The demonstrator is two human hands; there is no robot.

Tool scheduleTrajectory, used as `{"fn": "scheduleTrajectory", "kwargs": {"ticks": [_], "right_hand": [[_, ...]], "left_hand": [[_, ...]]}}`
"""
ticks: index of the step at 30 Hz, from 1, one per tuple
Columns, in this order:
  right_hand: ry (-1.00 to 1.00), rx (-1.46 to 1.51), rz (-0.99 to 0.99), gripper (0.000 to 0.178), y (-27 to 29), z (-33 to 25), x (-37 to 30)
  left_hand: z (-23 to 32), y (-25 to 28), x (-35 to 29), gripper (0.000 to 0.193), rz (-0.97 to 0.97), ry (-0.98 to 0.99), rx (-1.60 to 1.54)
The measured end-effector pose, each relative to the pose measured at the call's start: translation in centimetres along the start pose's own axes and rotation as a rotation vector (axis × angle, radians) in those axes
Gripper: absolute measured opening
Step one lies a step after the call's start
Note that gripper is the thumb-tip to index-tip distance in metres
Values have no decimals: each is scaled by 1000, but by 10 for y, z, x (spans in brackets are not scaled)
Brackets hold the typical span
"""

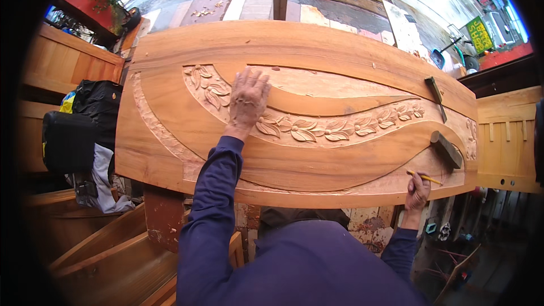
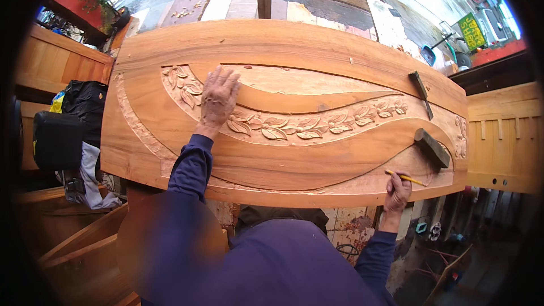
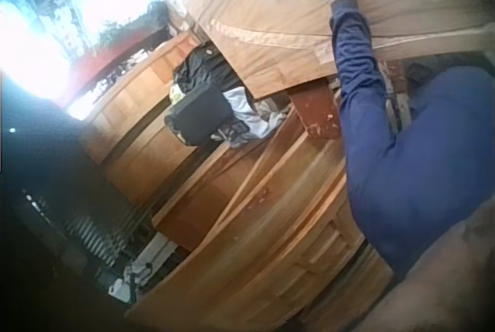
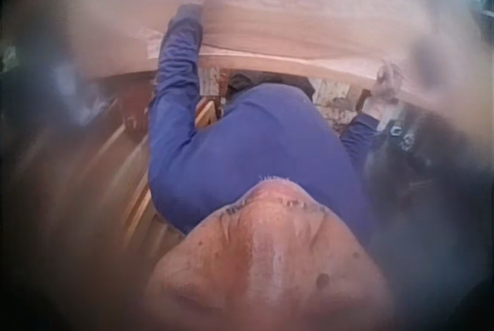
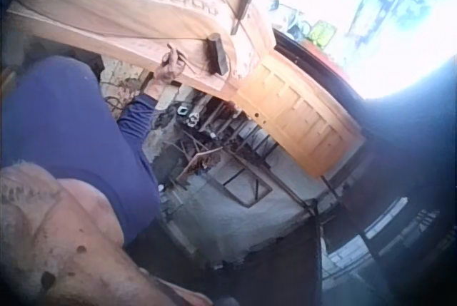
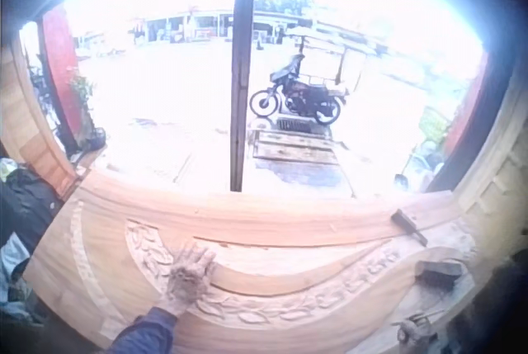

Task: The person draws a floral design onto a large wooden door panel with a pencil and wipes away sawdust.

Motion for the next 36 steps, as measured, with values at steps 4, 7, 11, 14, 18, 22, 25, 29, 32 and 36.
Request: {"fn": "scheduleTrajectory", "kwargs": {"ticks": [4,7,11,14,18,22,25,29,32,36], "right_hand": [[-59,-16,-231,13,-131,-22,15],[-136,-86,-531,10,-220,-31,43],[-214,-253,-974,10,-312,-21,83],[-226,-389,-1221,11,-372,-3,97],[-292,-567,-1423,10,-415,21,102],[-230,-707,-1556,10,-428,27,99],[-261,-662,-1545,11,-428,32,105],[-255,-651,-1538,12,-430,35,107],[-194,-660,-1544,13,-430,37,110],[-95,-732,-1524,13,-436,28,101]], "left_hand": [[53,-45,-12,39,-274,-68,-182],[100,-41,-25,39,-422,-360,-448],[94,-1,-16,34,-494,126,-915],[-4,39,-20,40,-102,338,-528],[-133,77,-60,58,-53,249,297],[-162,71,-84,70,-73,444,434],[-159,68,-79,70,-88,482,403],[-162,72,-82,68,-66,489,390],[-161,71,-79,66,-64,487,382],[-161,72,-79,65,-76,491,383]]}}
Point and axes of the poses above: each hand's wrist, its own x-axis towards the middle knuckle, its own y-axis out of the back of the hand, z = x × y, the point moved 5 cm from there along x, towards the middle knuckle, and after that the axes turned 8 degrees about z, right-handed, at the moved point
